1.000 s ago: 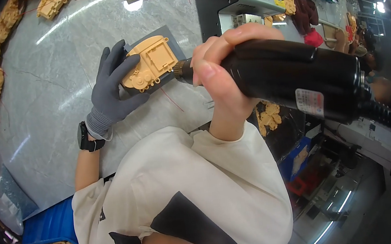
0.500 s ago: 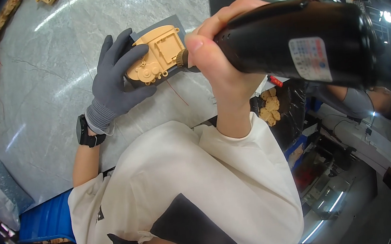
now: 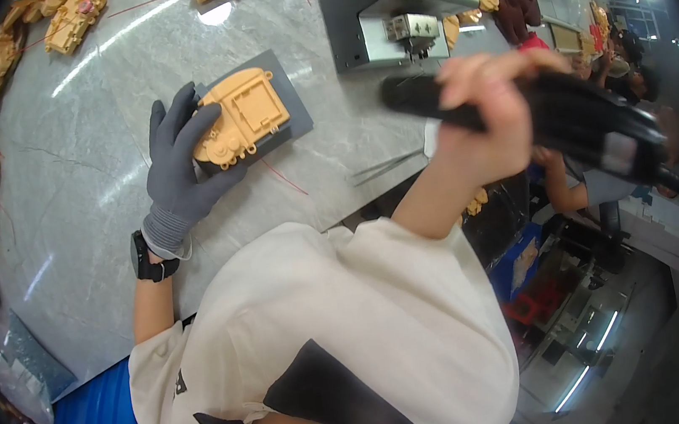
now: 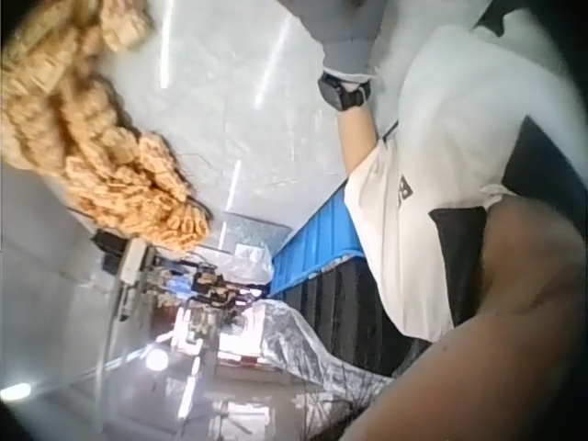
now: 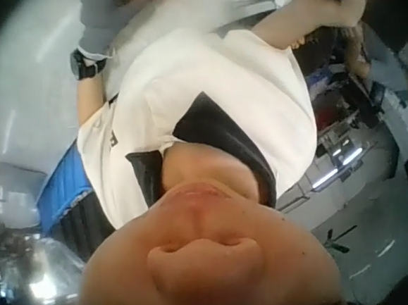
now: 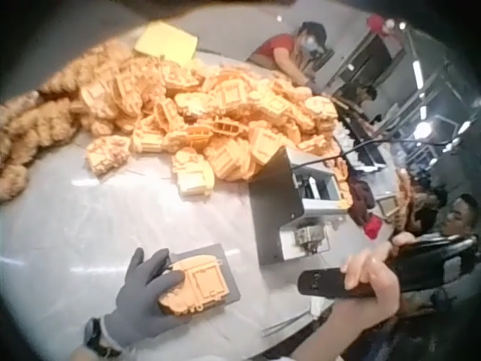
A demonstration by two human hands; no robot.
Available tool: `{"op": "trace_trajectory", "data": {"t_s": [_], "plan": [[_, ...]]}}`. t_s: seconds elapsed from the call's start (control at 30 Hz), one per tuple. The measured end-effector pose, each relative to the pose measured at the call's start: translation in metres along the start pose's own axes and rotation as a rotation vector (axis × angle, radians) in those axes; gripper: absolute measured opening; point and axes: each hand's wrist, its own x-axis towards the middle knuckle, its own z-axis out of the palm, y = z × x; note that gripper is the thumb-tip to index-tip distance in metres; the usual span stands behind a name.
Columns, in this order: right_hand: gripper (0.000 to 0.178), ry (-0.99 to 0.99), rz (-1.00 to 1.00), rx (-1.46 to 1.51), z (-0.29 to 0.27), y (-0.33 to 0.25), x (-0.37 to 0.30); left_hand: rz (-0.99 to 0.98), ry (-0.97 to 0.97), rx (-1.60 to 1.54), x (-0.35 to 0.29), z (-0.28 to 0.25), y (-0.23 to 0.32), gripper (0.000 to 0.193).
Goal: The person repeatedly places plastic components into a fixture, drives screws into them using an electric screwdriver, and moves the fastened parts onto a pile on the workbench.
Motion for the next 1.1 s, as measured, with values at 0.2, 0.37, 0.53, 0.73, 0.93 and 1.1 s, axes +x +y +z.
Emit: {"op": "trace_trajectory", "data": {"t_s": [0.2,0.37,0.53,0.73,0.93,1.1], "plan": [[0.034,0.246,-0.142,-0.236,-0.030,0.026,0.067,0.046,0.015,0.007,0.005,0.008,0.005,0.070],[0.036,0.147,-0.078,-0.251,-0.033,0.045,0.056,0.059,0.051,-0.001,0.003,0.007,0.004,0.069],[0.042,0.125,0.077,-0.101,-0.010,0.016,-0.014,0.074,0.050,-0.044,0.004,0.009,-0.001,0.069],[0.046,-0.170,0.090,0.027,0.043,-0.004,-0.028,0.098,0.062,-0.077,0.003,0.009,-0.004,0.067],[0.049,0.138,-0.134,-0.096,0.002,-0.007,0.000,0.110,0.088,-0.080,0.000,0.009,-0.005,0.067],[0.042,0.306,-0.124,-0.088,-0.048,0.010,0.051,0.074,0.044,-0.094,-0.003,0.004,-0.004,0.068]]}}
